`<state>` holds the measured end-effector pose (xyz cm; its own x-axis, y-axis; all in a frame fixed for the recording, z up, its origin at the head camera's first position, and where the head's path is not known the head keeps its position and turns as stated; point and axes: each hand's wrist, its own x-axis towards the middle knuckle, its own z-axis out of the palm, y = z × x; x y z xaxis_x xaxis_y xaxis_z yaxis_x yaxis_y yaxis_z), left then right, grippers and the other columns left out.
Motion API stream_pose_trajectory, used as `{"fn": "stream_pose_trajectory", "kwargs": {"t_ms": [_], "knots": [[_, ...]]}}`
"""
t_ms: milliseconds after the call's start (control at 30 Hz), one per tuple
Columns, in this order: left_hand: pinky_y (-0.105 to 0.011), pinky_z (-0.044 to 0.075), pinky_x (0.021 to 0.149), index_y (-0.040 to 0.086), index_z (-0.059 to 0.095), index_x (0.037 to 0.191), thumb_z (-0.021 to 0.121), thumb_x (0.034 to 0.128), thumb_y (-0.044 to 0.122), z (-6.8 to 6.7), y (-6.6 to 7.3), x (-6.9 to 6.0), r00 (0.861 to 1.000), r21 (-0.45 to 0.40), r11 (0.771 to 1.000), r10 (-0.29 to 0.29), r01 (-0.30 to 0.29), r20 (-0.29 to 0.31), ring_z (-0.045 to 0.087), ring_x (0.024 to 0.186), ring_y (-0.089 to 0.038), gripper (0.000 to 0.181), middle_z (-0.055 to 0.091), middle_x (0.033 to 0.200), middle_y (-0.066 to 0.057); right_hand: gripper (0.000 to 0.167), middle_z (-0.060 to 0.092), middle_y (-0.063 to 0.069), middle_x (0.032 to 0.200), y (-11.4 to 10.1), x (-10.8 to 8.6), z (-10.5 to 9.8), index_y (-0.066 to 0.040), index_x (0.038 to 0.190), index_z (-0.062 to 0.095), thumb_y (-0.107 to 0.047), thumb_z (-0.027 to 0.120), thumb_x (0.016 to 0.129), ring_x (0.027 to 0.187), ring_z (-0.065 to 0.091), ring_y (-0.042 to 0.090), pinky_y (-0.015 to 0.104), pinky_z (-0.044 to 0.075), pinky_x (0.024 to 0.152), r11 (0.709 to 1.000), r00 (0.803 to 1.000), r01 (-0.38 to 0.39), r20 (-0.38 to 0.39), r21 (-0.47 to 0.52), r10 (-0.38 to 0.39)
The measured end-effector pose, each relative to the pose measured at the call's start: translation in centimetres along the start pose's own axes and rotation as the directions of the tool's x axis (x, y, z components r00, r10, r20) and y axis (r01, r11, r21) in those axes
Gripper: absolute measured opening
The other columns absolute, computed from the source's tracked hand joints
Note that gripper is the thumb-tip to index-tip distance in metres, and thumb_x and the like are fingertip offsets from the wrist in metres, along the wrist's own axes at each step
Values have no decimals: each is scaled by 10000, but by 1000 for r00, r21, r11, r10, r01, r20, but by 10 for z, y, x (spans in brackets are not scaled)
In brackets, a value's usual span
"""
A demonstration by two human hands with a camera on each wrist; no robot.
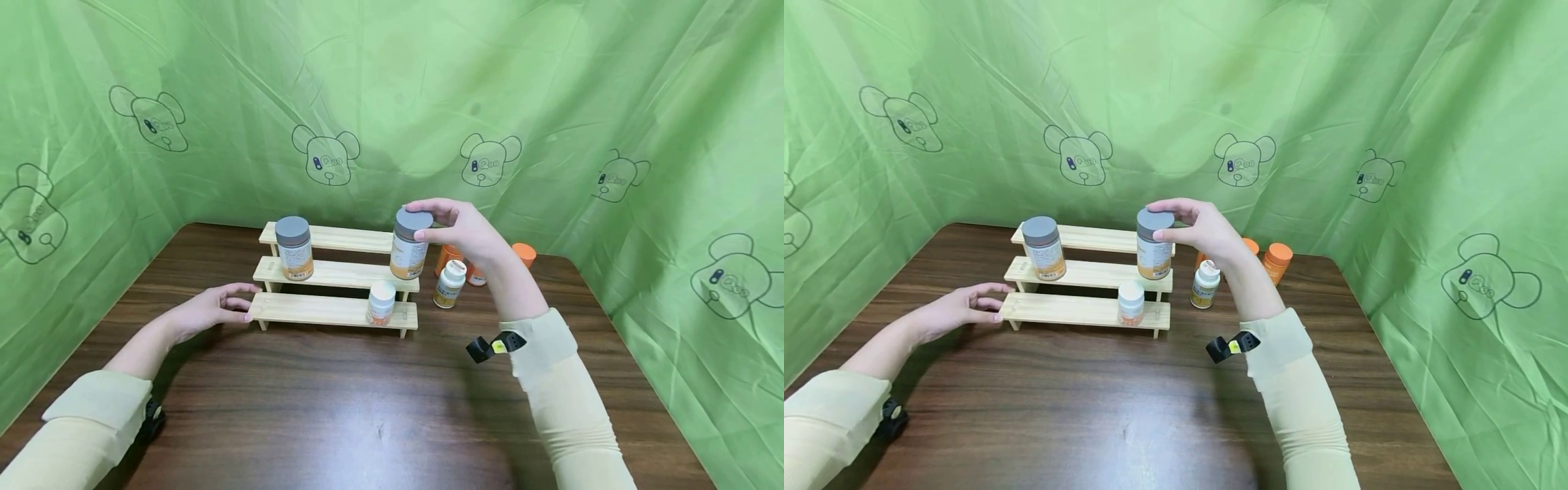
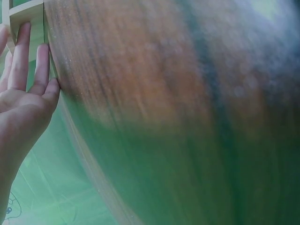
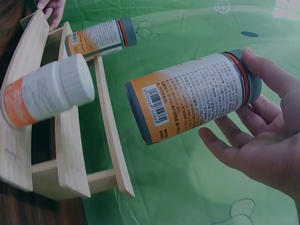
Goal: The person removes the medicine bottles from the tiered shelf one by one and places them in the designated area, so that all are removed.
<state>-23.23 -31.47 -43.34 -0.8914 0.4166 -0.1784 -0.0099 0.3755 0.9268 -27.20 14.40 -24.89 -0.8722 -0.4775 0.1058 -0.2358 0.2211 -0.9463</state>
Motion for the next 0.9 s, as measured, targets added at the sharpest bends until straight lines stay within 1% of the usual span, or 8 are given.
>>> {"fn": "stream_pose_trajectory", "kwargs": {"t_ms": [133, 267, 367, 500, 600, 767, 900], "knots": [[-218, 457, 823, 6, 312, 1418, 678, 866, 138, 0, 0, 0, 1000, 0, 1000, 1, -1, 0, 611, 1004, -63, 676, 587, 1217, -236, 481, 606, 47, 1219, 1, -8, -9, -130, 1256, 598, -122, 751, 799, 1141, 532, 177, 390, 400, 973, 999, 1000, 6, -4, -39, -6], [-217, 456, 826, 1, 308, 1418, 679, 866, 141, 0, -1, 1, 1000, 2, 1000, 6, -6, 2, 612, 1008, -65, 679, 591, 1215, -229, 495, 617, 28, 1204, 4, -15, -18, -150, 1254, 602, -147, 768, 788, 1125, 541, 167, 371, 392, 970, 998, 1000, -10, -26, -69, 8], [-212, 452, 828, -2, 307, 1417, 679, 865, 142, 0, -2, 1, 1000, 5, 1000, 10, -10, 3, 614, 1009, -66, 681, 600, 1210, -216, 486, 632, 22, 1181, 7, -19, -24, -133, 1253, 601, -128, 760, 794, 1108, 555, 171, 345, 407, 951, 998, 999, -11, -38, -65, 9], [-212, 453, 826, -2, 303, 1418, 677, 868, 140, 0, -1, 1, 1000, 9, 1000, 10, -10, 5, 616, 1008, -70, 680, 601, 1210, -213, 473, 639, 26, 1161, 10, -26, -30, -108, 1253, 596, -94, 744, 804, 1081, 570, 181, 315, 456, 899, 999, 999, -5, -42, -51, 3], [-214, 453, 827, -3, 300, 1420, 679, 866, 139, 0, -1, 1, 1000, 5, 1000, 8, -8, 5, 616, 1008, -70, 686, 596, 1214, -222, 471, 639, 27, 1148, 12, -31, -35, -108, 1254, 594, -89, 741, 806, 1062, 576, 180, 303, 474, 869, 999, 999, -9, -47, -52, 7], [-218, 454, 828, 8, 308, 1421, 678, 866, 141, 1, 0, 0, 1000, 2, 1000, 4, -4, 3, 615, 1006, -67, 680, 585, 1224, -242, 465, 635, 15, 1139, 16, -39, -43, -109, 1255, 594, -86, 732, 812, 1058, 569, 173, 301, 467, 869, 998, 999, -10, -54, -63, 7], [-224, 462, 820, 15, 319, 1417, 679, 865, 142, 1, 1, -1, 1000, 2, 1000, 1, -1, -2, 619, 996, -67, 671, 585, 1220, -245, 444, 635, -20, 1152, 20, -45, -51, -121, 1245, 604, -82, 722, 819, 1060, 566, 155, 285, 455, 870, 998, 998, 7, -57, -69, -11]]}}
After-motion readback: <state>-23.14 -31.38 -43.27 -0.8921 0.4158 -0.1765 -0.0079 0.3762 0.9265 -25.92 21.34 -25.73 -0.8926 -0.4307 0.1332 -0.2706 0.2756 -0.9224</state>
